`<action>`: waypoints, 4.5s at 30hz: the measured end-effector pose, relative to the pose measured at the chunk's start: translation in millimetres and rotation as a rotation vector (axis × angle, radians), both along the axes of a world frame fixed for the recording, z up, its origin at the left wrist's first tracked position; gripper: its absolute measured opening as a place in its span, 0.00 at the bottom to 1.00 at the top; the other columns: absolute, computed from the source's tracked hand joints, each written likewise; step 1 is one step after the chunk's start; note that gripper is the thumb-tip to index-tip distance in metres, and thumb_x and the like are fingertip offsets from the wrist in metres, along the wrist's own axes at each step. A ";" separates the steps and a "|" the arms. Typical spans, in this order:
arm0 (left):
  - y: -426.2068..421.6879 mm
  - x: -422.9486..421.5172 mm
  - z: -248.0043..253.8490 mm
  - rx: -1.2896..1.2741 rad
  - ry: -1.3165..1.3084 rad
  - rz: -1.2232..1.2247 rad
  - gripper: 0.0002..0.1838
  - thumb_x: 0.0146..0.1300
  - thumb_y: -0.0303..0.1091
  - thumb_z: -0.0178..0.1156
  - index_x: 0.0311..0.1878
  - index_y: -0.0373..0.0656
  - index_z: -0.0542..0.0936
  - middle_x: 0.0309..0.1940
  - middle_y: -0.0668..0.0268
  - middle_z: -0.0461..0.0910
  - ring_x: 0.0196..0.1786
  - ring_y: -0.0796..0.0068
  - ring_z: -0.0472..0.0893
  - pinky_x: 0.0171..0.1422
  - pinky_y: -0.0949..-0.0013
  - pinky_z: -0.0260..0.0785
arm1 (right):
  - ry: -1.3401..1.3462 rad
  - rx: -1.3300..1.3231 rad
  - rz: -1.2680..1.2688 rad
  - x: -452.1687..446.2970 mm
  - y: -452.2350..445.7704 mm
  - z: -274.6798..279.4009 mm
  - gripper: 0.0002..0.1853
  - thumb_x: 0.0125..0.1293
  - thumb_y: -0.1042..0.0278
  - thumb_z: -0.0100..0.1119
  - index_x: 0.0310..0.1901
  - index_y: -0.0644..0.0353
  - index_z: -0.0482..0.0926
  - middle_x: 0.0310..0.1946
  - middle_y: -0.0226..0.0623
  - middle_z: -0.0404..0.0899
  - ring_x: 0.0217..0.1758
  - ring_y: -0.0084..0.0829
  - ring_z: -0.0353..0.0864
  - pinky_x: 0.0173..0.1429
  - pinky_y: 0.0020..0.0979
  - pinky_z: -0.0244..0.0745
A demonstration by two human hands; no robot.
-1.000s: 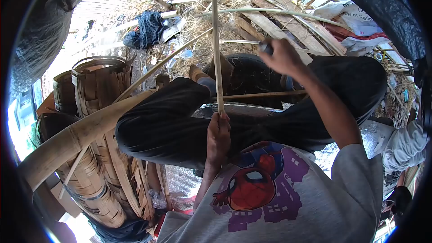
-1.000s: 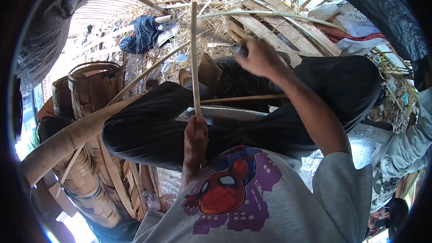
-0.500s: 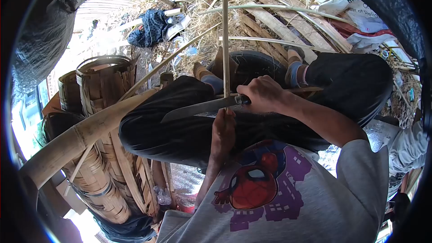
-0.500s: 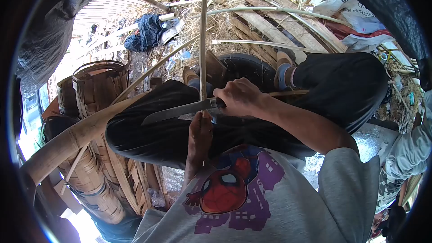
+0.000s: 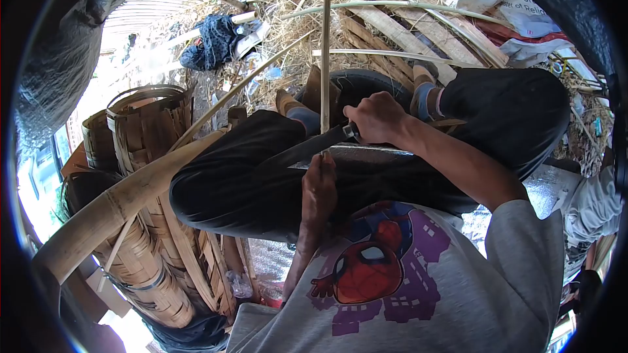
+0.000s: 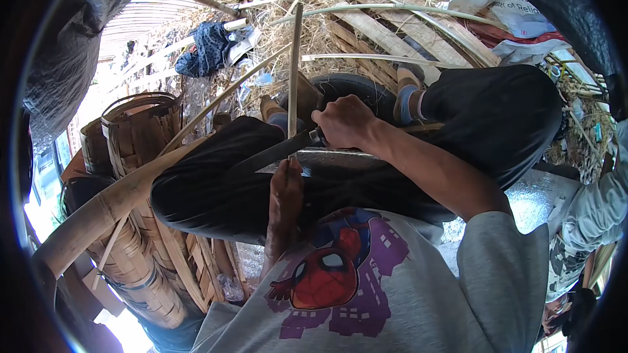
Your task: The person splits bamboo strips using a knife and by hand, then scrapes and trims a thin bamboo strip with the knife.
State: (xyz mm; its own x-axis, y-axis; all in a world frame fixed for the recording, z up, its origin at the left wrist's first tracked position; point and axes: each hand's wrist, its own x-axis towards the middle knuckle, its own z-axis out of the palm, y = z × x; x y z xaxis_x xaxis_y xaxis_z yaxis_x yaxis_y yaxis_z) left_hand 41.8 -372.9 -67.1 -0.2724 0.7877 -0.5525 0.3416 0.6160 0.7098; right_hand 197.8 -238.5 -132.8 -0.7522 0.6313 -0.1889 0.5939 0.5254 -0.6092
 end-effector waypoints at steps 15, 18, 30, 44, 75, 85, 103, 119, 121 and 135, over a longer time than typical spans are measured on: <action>1.9 -1.8 6.8 -0.101 -0.233 0.168 0.14 0.76 0.38 0.44 0.35 0.41 0.72 0.20 0.76 0.63 0.24 0.87 0.60 0.26 0.77 0.52 | 0.194 -0.182 -0.932 79.7 106.4 -11.8 0.16 0.60 0.53 0.58 0.32 0.61 0.83 0.19 0.39 0.80 0.22 0.31 0.80 0.31 0.39 0.77; 2.2 -0.9 4.3 -0.087 -0.227 0.199 0.14 0.76 0.38 0.44 0.36 0.41 0.72 0.20 0.76 0.63 0.24 0.87 0.60 0.27 0.77 0.52 | 0.217 -0.251 -0.538 39.4 65.1 14.4 0.13 0.58 0.58 0.61 0.36 0.60 0.82 0.19 0.42 0.79 0.24 0.36 0.82 0.32 0.38 0.76; -0.3 5.2 -6.2 0.031 -0.166 0.170 0.12 0.74 0.38 0.48 0.43 0.41 0.77 0.19 0.78 0.61 0.21 0.89 0.58 0.23 0.78 0.47 | 0.093 -0.210 -0.066 -2.9 -18.7 23.9 0.12 0.50 0.61 0.65 0.32 0.59 0.79 0.22 0.50 0.81 0.32 0.50 0.84 0.41 0.47 0.78; 3.5 8.4 -0.6 0.010 -0.032 0.158 0.13 0.72 0.34 0.50 0.48 0.34 0.78 0.19 0.68 0.67 0.24 0.80 0.65 0.29 0.71 0.60 | -0.099 -0.097 -0.050 3.1 5.6 0.7 0.11 0.49 0.63 0.63 0.31 0.60 0.81 0.25 0.48 0.83 0.35 0.46 0.86 0.45 0.43 0.80; 0.9 1.9 6.4 -0.034 -0.193 0.238 0.13 0.74 0.35 0.47 0.49 0.36 0.77 0.22 0.74 0.66 0.25 0.87 0.64 0.28 0.78 0.56 | 0.044 0.067 -0.439 33.7 68.2 9.5 0.10 0.57 0.62 0.62 0.37 0.57 0.81 0.23 0.46 0.81 0.30 0.45 0.85 0.39 0.44 0.79; 1.4 1.0 2.0 -0.032 -0.285 0.288 0.11 0.75 0.36 0.45 0.40 0.40 0.71 0.21 0.76 0.66 0.22 0.88 0.62 0.25 0.80 0.55 | 0.119 -0.073 0.006 -3.4 -0.4 19.0 0.08 0.51 0.66 0.63 0.31 0.57 0.77 0.19 0.48 0.79 0.28 0.50 0.82 0.36 0.46 0.77; -0.6 -4.3 -7.6 -0.057 -0.057 0.152 0.10 0.72 0.33 0.46 0.38 0.37 0.73 0.20 0.67 0.69 0.24 0.79 0.69 0.29 0.69 0.61 | -0.125 0.127 -0.056 13.7 39.5 -17.3 0.10 0.46 0.63 0.63 0.31 0.54 0.80 0.20 0.42 0.81 0.25 0.43 0.83 0.30 0.43 0.77; -6.5 -1.9 14.9 -0.050 -0.376 0.282 0.13 0.76 0.42 0.46 0.37 0.44 0.71 0.19 0.78 0.62 0.19 0.92 0.59 0.20 0.81 0.51 | -0.042 -0.134 -0.847 77.8 109.9 -43.0 0.21 0.58 0.52 0.60 0.39 0.64 0.82 0.31 0.52 0.84 0.39 0.45 0.86 0.46 0.42 0.79; -3.4 -3.2 18.0 -0.071 -0.440 0.342 0.14 0.77 0.43 0.45 0.36 0.45 0.70 0.19 0.78 0.62 0.18 0.92 0.58 0.20 0.81 0.50 | 0.172 -0.089 -0.662 46.6 86.6 -21.0 0.15 0.59 0.57 0.60 0.40 0.60 0.82 0.29 0.46 0.84 0.34 0.38 0.86 0.40 0.38 0.80; -5.4 5.2 2.1 -0.041 -0.348 0.393 0.20 0.77 0.48 0.44 0.28 0.50 0.66 0.16 0.80 0.57 0.16 0.90 0.56 0.19 0.80 0.47 | 0.161 -0.079 0.066 -6.0 -6.6 25.3 0.12 0.45 0.66 0.66 0.34 0.57 0.79 0.20 0.44 0.80 0.27 0.46 0.84 0.36 0.44 0.78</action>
